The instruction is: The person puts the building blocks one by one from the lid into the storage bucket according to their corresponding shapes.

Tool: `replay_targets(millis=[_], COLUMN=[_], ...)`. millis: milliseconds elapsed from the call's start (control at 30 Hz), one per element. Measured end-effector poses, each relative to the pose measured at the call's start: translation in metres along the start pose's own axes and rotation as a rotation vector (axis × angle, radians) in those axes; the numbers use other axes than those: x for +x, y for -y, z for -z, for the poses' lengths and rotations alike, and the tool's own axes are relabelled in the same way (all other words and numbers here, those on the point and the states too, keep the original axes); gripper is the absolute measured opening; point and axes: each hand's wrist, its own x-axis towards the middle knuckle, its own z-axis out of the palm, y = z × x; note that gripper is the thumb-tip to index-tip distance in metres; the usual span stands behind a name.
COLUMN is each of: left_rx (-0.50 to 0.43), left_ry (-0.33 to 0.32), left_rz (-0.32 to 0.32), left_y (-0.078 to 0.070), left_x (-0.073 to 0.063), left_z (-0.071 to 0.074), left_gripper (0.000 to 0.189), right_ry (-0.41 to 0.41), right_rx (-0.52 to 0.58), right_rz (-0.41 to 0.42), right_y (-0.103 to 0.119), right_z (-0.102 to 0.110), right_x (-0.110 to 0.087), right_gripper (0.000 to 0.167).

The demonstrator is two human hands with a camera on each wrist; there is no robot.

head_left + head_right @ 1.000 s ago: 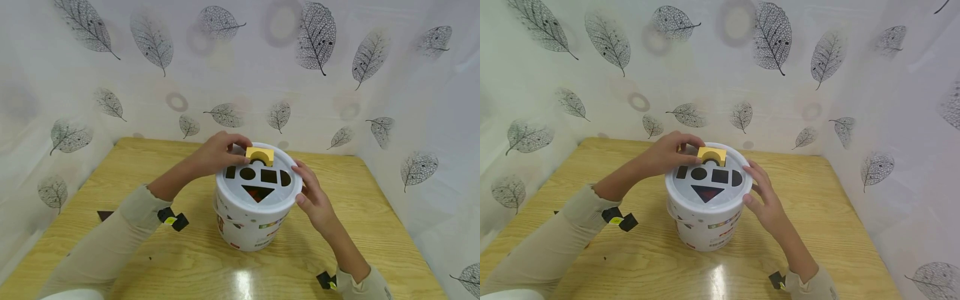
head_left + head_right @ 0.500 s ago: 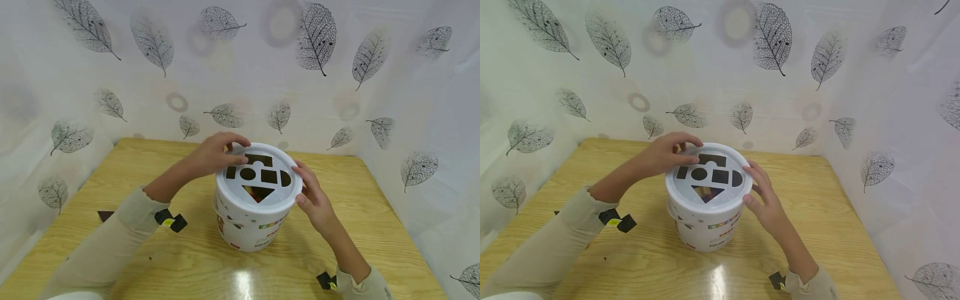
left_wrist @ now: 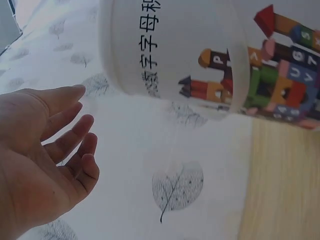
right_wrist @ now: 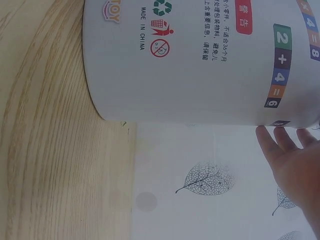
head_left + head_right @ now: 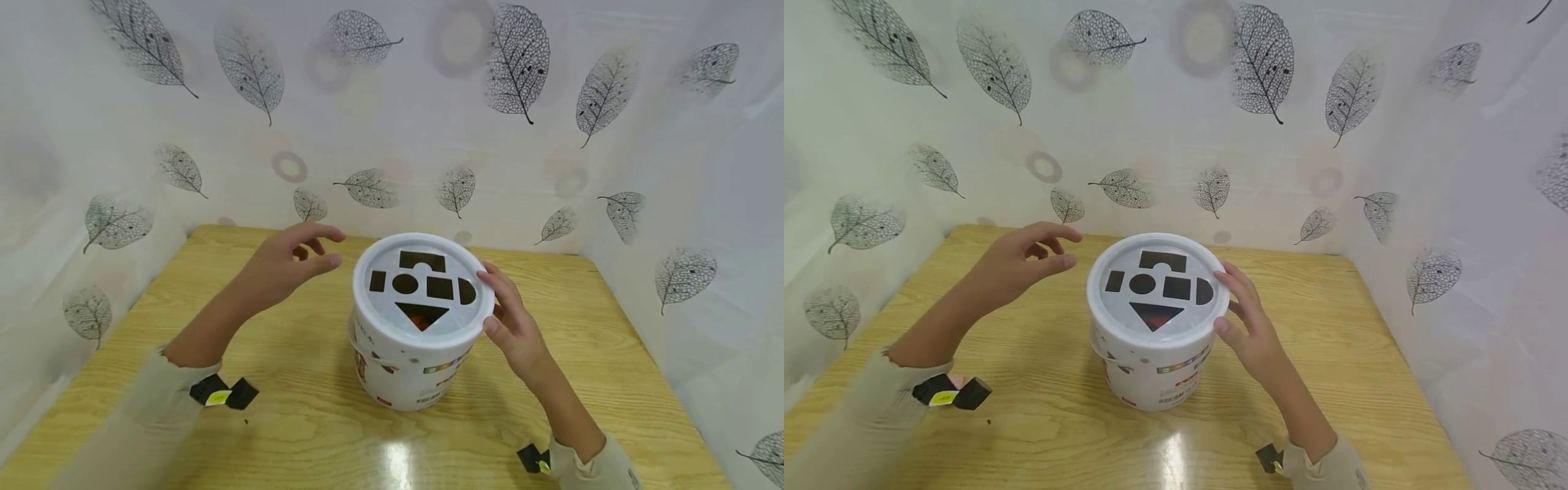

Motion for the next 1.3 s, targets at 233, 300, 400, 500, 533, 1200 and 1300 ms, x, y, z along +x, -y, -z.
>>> replay_targets(millis=[233,300,400,500,533,1200,1300], left_rx=[0.068,0.085,0.111,0.122,0.127,0.266,0.283], left_ry=[-0.045,-0.039,-0.029,-0.028,-0.035,-0.155,-0.128], left_rz=[0.036,0.053,0.091,0.135,0.143,0.42,0.446], left_y=[0.017,0.023,0.034,0.045,0.049,0.128,0.14], left_x=[-0.035,-0.045,-0.063,-0.08,-0.085,-0.172,-0.181], left_z=[0.015,0.019,0.023,0.026,0.027,0.052,0.057], left_gripper=[0.034,0.033,0.033,0.033,0.033,0.049,0.053], right_ry=[0.005,0.004,0.004,0.003,0.001,-0.009,-0.01], right_rx=[-0.005,-0.008,-0.004,-0.006,-0.008,-0.003,-0.007], right_rz=[-0.006,-0.013,-0.022,-0.02,-0.015,-0.006,-0.003], right_y=[0.0,0.0,0.0,0.0,0.0,-0.002,-0.002], right_z=[0.0,0.0,0.0,0.0,0.0,-0.001,-0.001], right_x=[0.0,0.0,0.0,0.0,0.0,-0.001,0.0], right_gripper=[0.055,0.054,0.054,0.054,0.054,0.055,0.054])
